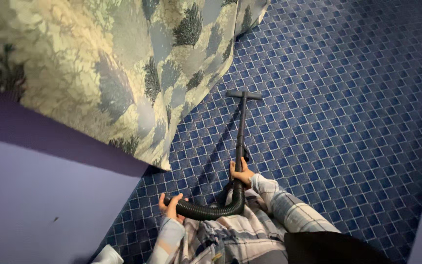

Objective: The person moves a vacuum nozzle head across a blue patterned carpet, vacuuming next to a bed.

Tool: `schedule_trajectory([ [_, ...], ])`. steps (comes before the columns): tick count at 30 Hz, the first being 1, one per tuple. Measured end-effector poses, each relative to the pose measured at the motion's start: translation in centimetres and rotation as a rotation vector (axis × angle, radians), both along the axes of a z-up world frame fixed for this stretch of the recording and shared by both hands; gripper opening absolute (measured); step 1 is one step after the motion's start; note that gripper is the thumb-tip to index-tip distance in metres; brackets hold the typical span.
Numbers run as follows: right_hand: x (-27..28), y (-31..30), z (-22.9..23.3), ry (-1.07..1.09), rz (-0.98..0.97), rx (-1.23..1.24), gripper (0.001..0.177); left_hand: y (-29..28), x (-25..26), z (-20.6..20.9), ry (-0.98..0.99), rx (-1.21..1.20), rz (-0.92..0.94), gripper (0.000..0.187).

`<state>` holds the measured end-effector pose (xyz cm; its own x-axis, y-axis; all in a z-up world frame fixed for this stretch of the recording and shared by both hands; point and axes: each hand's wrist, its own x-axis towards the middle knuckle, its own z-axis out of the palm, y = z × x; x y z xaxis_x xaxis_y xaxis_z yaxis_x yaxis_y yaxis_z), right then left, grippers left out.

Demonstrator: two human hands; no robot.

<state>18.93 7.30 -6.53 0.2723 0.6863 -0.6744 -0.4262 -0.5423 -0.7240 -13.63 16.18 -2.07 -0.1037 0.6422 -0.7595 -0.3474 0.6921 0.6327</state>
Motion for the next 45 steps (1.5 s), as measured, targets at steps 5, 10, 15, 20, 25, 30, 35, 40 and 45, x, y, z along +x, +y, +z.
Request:
schedule_trajectory([
  [5,3.9,4.0,-0.3,-0.126,0.061,0.007,0.127,3.2,3.5,-1.0,-0.028,0.019,0.038,0.107],
  [10,9.0,6.9,-0.3,-0.228,0.152,-0.165,0.128,5.8,8.8,-0.6,-0.006,-0.093,0.029,0.109],
  [15,13.6,8.9,-0.2,-0.321,0.176,0.05,0.128,6.9,12.8,-0.9,-0.05,-0.13,0.028,0.107],
  [20,16.7,11.6,0.3,-0.214,0.12,-0.138,0.126,8.5,15.1,-1.6,-0.071,-0.209,-0.02,0.104],
  [25,16.6,10.1,0.3,-0.252,0.092,-0.199,0.122,7.8,14.9,-2.5,-0.117,-0.191,-0.136,0.097],
  [30,13.0,7.1,0.5,-0.219,0.041,-0.14,0.12,6.6,12.0,-2.4,-0.141,-0.121,-0.258,0.092],
  [35,6.3,1.9,0.0,-0.175,-0.003,-0.104,0.119,4.5,6.2,-0.7,-0.138,-0.046,-0.393,0.079],
  [40,1.5,-4.7,0.8,-0.171,0.02,-0.14,0.116,2.1,3.0,0.8,-0.279,0.048,-0.49,0.066],
  [45,-0.3,-11.2,2.2,-0.109,-0.078,-0.171,0.11,-0.7,4.7,4.7,-0.318,0.068,-0.691,0.059],
])
